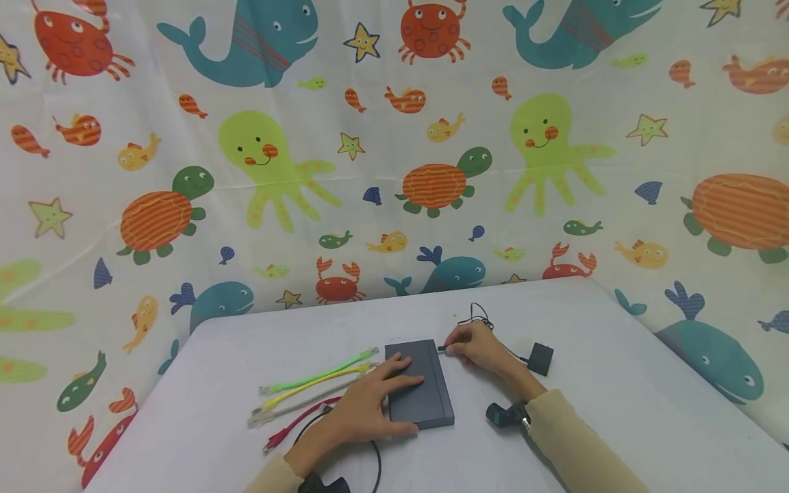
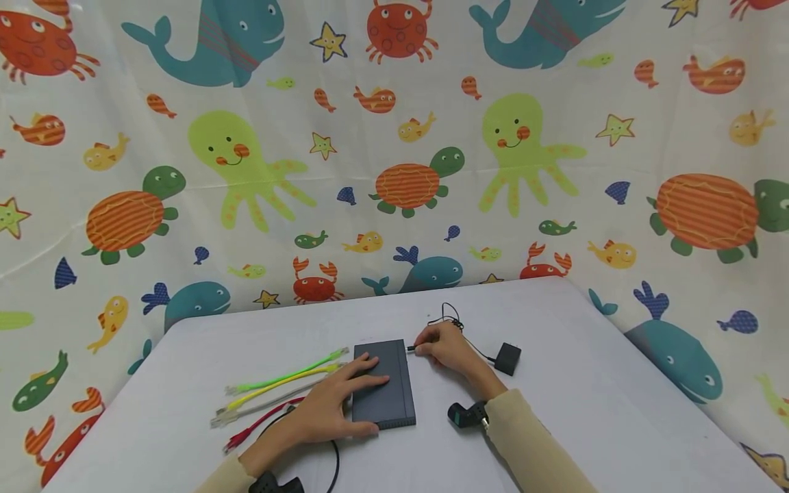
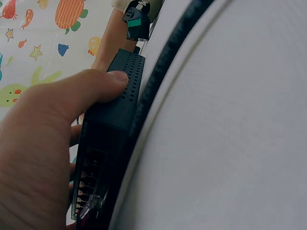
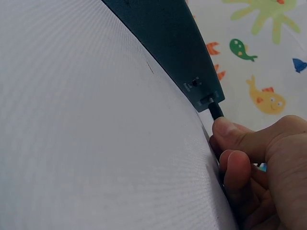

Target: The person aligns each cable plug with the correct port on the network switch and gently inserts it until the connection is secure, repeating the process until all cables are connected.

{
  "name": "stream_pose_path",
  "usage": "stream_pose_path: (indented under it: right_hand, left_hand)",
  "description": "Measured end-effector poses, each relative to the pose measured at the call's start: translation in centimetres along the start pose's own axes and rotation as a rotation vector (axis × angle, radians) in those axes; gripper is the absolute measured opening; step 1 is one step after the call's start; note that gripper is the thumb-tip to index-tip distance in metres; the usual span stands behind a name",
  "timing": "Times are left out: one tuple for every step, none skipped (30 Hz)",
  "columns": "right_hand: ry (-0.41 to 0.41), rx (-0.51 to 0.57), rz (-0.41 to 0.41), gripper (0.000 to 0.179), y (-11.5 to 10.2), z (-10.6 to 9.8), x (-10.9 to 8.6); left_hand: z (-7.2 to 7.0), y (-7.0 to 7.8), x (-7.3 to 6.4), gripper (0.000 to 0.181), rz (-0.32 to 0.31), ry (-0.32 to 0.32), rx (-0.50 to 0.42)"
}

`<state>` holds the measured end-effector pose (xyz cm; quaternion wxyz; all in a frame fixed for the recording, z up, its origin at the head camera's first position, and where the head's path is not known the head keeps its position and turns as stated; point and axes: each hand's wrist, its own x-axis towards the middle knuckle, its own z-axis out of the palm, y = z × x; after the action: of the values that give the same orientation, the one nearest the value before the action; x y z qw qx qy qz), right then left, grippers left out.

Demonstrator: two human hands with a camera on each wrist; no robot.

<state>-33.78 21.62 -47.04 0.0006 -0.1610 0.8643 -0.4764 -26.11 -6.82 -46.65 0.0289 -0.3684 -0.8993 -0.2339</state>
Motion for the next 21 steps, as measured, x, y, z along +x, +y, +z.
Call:
stream_pose_path:
  right_hand:
    - [0.0,-0.002,-0.002,0.005,-0.05,-0.01,0.0]
    - [0.0,-0.003,-0.003,0.005,-0.09,-0.01,-0.01]
    - [0.0,-0.005,-0.005,0.005,-0.13,-0.02,-0.02]
    - [0.002,-0.011,-0.005,0.005,-0.16,-0.02,-0.03]
    - [0.003,-0.016,-0.005,0.005,-0.22,-0.03,-0.04]
    - [0.004,-0.016,-0.005,0.005,-0.21,-0.03,-0.03]
    - [0.004,-0.017,-0.004,0.005,-0.19,-0.02,-0.01]
    - [0.005,-0.02,-0.003,0.004,-0.17,-0.01,0.0]
    - [0.003,-0.023,-0.002,0.004,-0.14,0.0,0.02]
    - [0.001,-0.027,0.002,0.004,-0.1,0.02,0.04]
    - [-0.001,-0.027,0.004,0.005,-0.08,0.03,0.05]
    - [-0.003,-0.03,0.008,0.005,-0.04,0.05,0.06]
    - [-0.004,-0.035,0.009,0.005,-0.01,0.07,0.07]
    - [-0.005,-0.038,0.011,0.005,0.0,0.09,0.08]
    - [-0.007,-0.041,0.012,0.005,0.03,0.11,0.1]
    - [-0.007,-0.043,0.015,0.005,0.06,0.12,0.1]
    - [-0.007,-0.045,0.016,0.005,0.08,0.14,0.11]
    - [-0.007,-0.049,0.016,0.005,0.12,0.16,0.13]
    - [-0.008,-0.05,0.017,0.005,0.14,0.17,0.14]
    - [-0.009,-0.049,0.018,0.005,0.14,0.17,0.15]
    - [-0.009,-0.05,0.017,0.005,0.16,0.18,0.17]
  left_hand:
    - [0.03,-0.03,0.0,0.07,0.001,0.002,0.004]
    - [0.08,-0.07,0.01,0.07,0.002,0.004,0.008]
    - [0.12,-0.1,0.01,0.07,0.002,0.007,0.012]
    - [0.15,-0.12,0.02,0.07,0.002,0.008,0.015]
    - [0.18,-0.13,0.02,0.07,0.003,0.009,0.017]
    - [0.19,-0.14,0.02,0.07,0.002,0.009,0.016]
    - [0.2,-0.14,0.01,0.069,0.001,0.008,0.015]
    - [0.2,-0.14,0.01,0.069,0.0,0.008,0.014]
    - [0.19,-0.14,0.0,0.069,-0.001,0.007,0.013]
    - [0.18,-0.13,0.0,0.069,-0.001,0.006,0.012]
    - [0.17,-0.14,-0.01,0.069,-0.002,0.005,0.012]
    - [0.17,-0.14,-0.01,0.069,-0.002,0.004,0.012]
    - [0.16,-0.15,-0.01,0.07,-0.002,0.004,0.013]
    - [0.16,-0.16,-0.01,0.07,-0.002,0.004,0.013]
    - [0.16,-0.17,-0.01,0.07,-0.002,0.003,0.012]
    - [0.17,-0.17,-0.01,0.07,-0.001,0.002,0.011]
    - [0.17,-0.18,0.0,0.07,-0.001,0.001,0.011]
    - [0.17,-0.18,0.0,0.07,0.0,0.001,0.011]
    - [0.18,-0.19,0.01,0.07,0.001,0.002,0.01]
    - [0.18,-0.19,0.01,0.07,0.002,0.003,0.01]
    - [0.17,-0.19,0.0,0.069,0.003,0.004,0.009]
